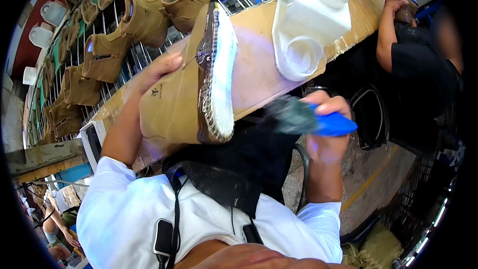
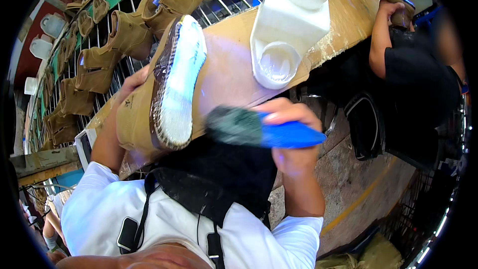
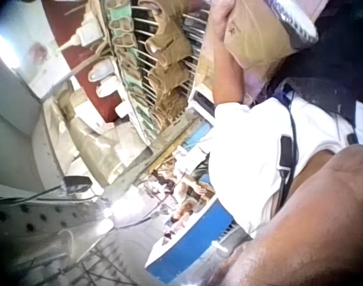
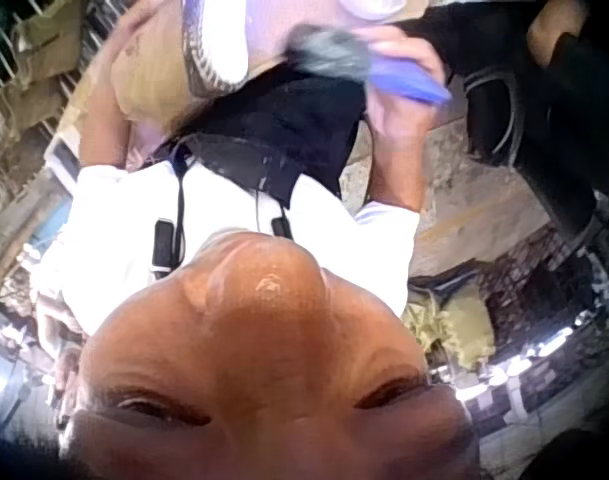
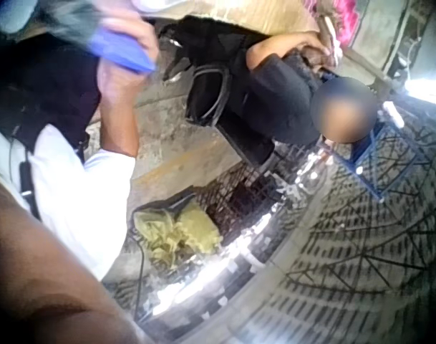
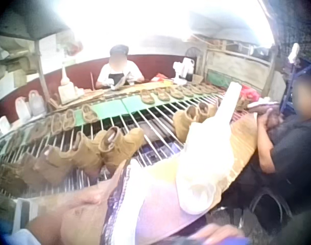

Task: The person applies glue to the sole edge of a beige boot using a blue brush. They repeatedly dip the brush into a white container and spread the adhesive along the seam where the sole meets the upper. After treating a boot, they place it on a metal rack and pick up a new one to repeat the process.

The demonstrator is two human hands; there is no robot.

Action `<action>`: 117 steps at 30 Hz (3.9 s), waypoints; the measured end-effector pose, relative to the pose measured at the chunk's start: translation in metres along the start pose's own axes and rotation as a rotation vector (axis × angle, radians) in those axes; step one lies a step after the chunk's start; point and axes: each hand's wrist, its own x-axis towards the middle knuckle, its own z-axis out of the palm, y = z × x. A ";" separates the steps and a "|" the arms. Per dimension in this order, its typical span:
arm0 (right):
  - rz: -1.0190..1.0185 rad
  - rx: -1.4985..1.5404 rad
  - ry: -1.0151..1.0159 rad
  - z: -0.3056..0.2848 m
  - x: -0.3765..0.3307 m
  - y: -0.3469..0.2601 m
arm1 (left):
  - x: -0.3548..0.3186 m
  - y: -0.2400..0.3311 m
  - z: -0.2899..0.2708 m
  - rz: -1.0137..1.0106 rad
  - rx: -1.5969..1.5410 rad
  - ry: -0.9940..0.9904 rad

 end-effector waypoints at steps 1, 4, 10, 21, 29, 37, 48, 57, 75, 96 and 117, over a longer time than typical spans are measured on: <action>-0.022 0.023 0.127 -0.009 -0.003 -0.004 | 0.009 0.011 -0.002 0.040 0.084 -0.033; -0.028 0.091 0.212 -0.040 -0.010 -0.019 | 0.043 0.054 -0.009 0.104 0.377 -0.015; -0.042 -0.059 0.490 -0.079 -0.017 -0.034 | 0.208 0.169 0.012 -0.091 1.135 -0.013; -0.023 -0.131 0.660 -0.110 0.000 -0.040 | 0.418 0.151 0.040 -0.313 2.042 0.324; -0.004 -0.052 0.550 -0.110 0.010 -0.027 | 0.333 0.180 0.038 -0.053 1.900 0.363; 0.040 0.098 0.630 -0.102 0.011 -0.015 | 0.149 0.121 -0.060 0.489 1.760 0.486; 0.046 0.142 0.709 -0.078 0.025 0.001 | 0.253 0.108 -0.070 0.649 1.814 0.831; 0.048 0.066 0.748 -0.072 0.029 -0.003 | 0.215 0.183 -0.098 -0.165 2.310 0.265; -0.345 -1.813 0.140 -0.060 0.062 0.007 | 0.191 0.132 -0.083 -0.540 2.226 0.822; -0.100 -1.209 0.088 -0.085 0.073 0.013 | 0.004 0.079 -0.096 0.750 1.454 0.675; -0.017 -0.966 0.291 -0.099 0.062 0.005 | -0.011 -0.045 -0.017 0.859 1.452 0.316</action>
